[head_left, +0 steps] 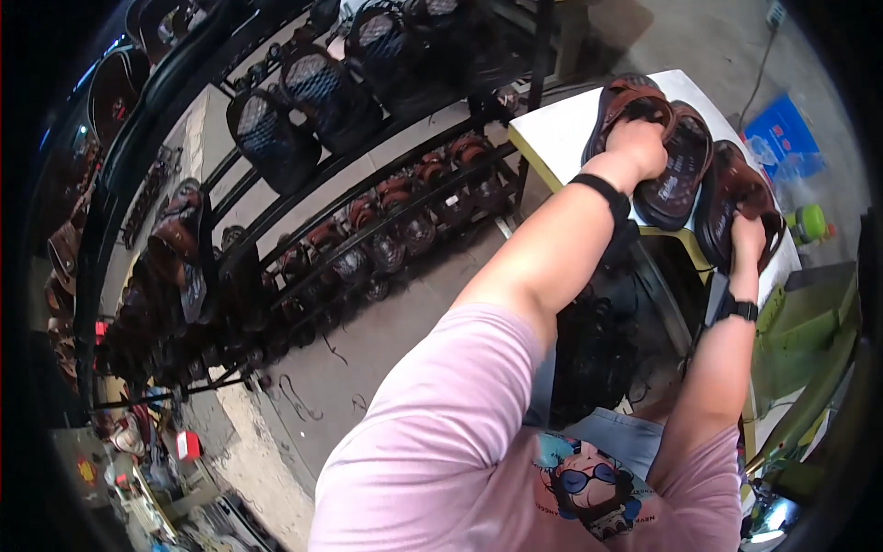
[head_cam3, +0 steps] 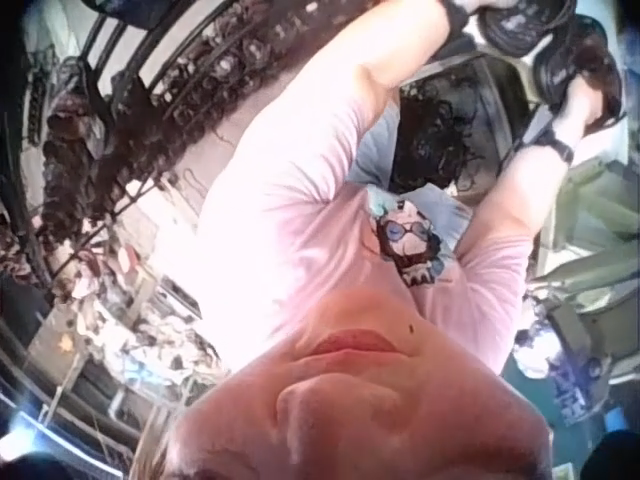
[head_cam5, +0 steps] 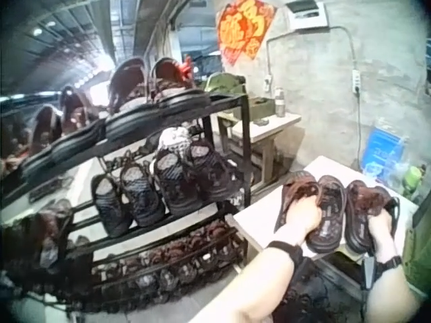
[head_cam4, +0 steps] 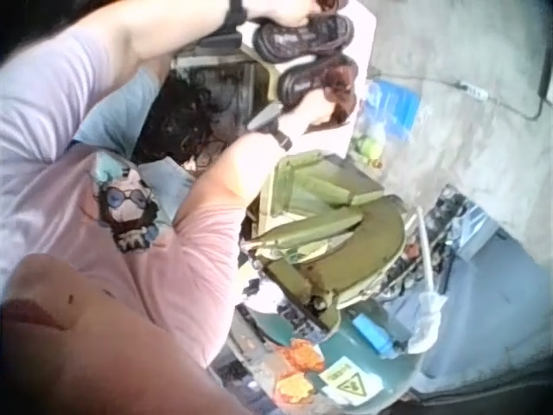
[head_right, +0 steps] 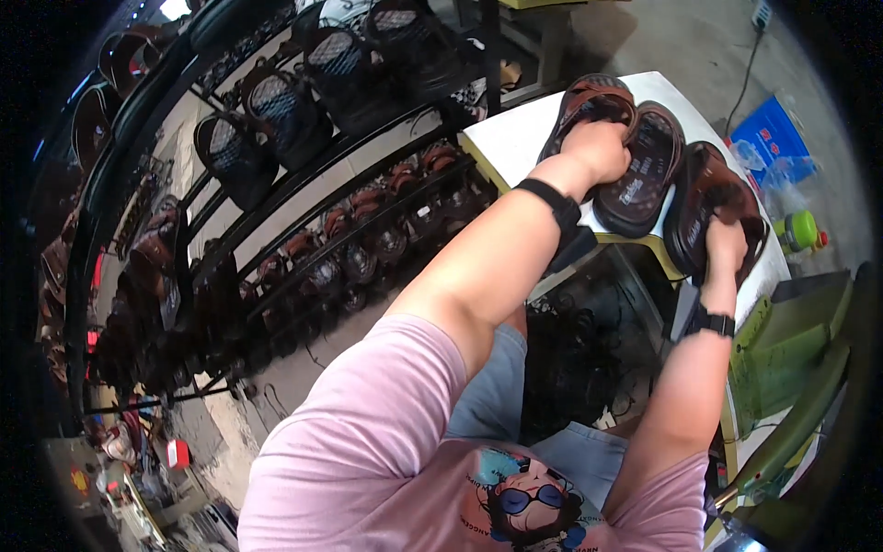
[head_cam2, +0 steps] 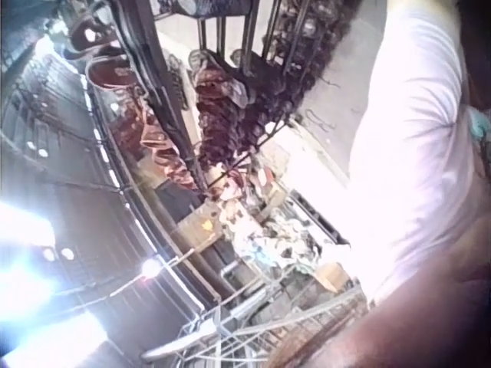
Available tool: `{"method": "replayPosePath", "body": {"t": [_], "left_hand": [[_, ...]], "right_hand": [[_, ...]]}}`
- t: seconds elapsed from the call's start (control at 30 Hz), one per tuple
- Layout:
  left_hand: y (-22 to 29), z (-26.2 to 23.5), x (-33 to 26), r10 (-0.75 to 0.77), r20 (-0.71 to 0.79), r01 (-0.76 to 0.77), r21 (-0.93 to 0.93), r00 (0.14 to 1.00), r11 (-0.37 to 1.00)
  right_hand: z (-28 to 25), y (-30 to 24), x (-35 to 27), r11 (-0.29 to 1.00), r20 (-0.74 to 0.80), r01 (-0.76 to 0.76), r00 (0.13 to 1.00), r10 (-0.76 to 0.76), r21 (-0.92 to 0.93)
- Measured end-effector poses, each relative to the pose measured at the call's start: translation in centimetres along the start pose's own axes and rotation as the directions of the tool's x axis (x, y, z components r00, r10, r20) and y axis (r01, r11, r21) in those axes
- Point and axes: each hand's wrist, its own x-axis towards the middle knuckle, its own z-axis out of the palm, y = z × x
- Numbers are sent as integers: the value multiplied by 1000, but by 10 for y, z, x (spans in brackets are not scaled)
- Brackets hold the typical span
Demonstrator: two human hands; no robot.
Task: Trim and inspect soles of finished sandals, placing them onto storage racks.
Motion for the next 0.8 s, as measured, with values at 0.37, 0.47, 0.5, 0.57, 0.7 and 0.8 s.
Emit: {"method": "replayPosePath", "body": {"t": [0.37, 0.47, 0.5, 0.57, 0.7, 0.8], "left_hand": [[-101, -62, -354, -418, -487, 318, -278, 767, 906], [-153, -103, -423, -545, -649, 606, -158, 531, 779], [-165, -115, -413, -548, -664, 635, -141, 509, 760], [-200, -146, -410, -550, -699, 649, -161, 456, 743], [-268, -164, -341, -761, -459, 860, 12, 458, 510], [-294, -122, -271, -852, -348, 918, 203, 392, 340]], "right_hand": [[73, -108, -334, 602, -235, 772, 635, -736, 204], [94, -85, -371, 427, -180, 834, 507, -843, 349], [120, -172, -379, 383, -171, 849, 465, -868, 365], [155, -199, -374, 265, -168, 854, 371, -913, 448], [173, -349, -295, 519, 189, 818, 485, -854, 247], [244, -368, -268, 611, 58, 778, 610, -790, 148]]}}
